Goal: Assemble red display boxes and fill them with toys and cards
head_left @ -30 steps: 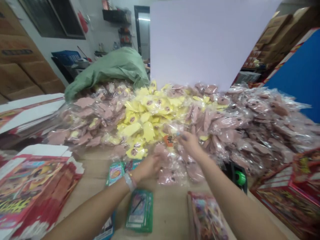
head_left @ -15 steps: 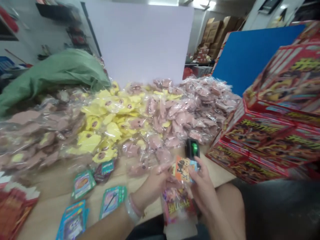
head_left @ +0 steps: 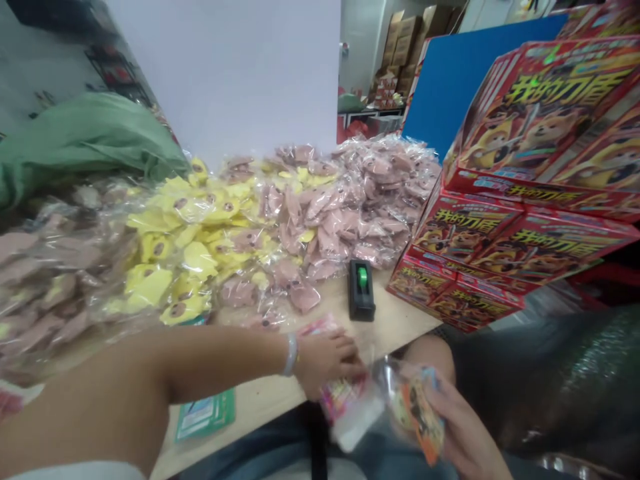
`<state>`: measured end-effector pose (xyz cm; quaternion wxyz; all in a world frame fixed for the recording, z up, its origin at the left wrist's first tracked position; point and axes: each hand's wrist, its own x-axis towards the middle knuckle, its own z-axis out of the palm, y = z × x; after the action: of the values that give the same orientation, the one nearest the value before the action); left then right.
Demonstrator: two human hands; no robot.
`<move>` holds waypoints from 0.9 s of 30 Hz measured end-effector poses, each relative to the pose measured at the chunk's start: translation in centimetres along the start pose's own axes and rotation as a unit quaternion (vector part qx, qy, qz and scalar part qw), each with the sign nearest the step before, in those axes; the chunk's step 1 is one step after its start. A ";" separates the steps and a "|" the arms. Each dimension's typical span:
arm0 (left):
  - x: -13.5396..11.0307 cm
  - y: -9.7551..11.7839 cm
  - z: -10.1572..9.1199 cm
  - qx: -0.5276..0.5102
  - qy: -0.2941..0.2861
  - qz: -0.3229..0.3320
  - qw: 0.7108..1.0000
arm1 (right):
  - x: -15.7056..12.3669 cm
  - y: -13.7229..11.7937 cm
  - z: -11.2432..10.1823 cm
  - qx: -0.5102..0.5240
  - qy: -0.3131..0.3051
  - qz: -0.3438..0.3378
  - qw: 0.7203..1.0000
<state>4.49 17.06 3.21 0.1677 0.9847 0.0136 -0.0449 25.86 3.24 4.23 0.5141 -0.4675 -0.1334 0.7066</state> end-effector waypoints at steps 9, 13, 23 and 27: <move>-4.4 3.5 -2.6 0.046 0.122 -0.270 0.954 | 3.5 1.9 2.5 -0.282 0.099 -0.072 0.952; -5.0 4.9 -2.3 0.065 0.147 -0.324 0.932 | 5.1 1.7 5.6 -0.410 0.113 -0.204 0.882; -5.4 9.6 -3.0 -0.146 0.305 -0.462 0.820 | 1.2 -1.2 13.0 -0.308 -0.176 -0.073 0.932; -7.7 11.0 -3.6 -0.523 0.288 -0.297 0.746 | 0.4 -2.9 13.4 -0.351 -0.274 -0.011 0.895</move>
<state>-2.40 7.78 10.93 0.6223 0.6554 0.3747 0.2069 16.89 8.77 12.99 0.2676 -0.4037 -0.5137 0.7082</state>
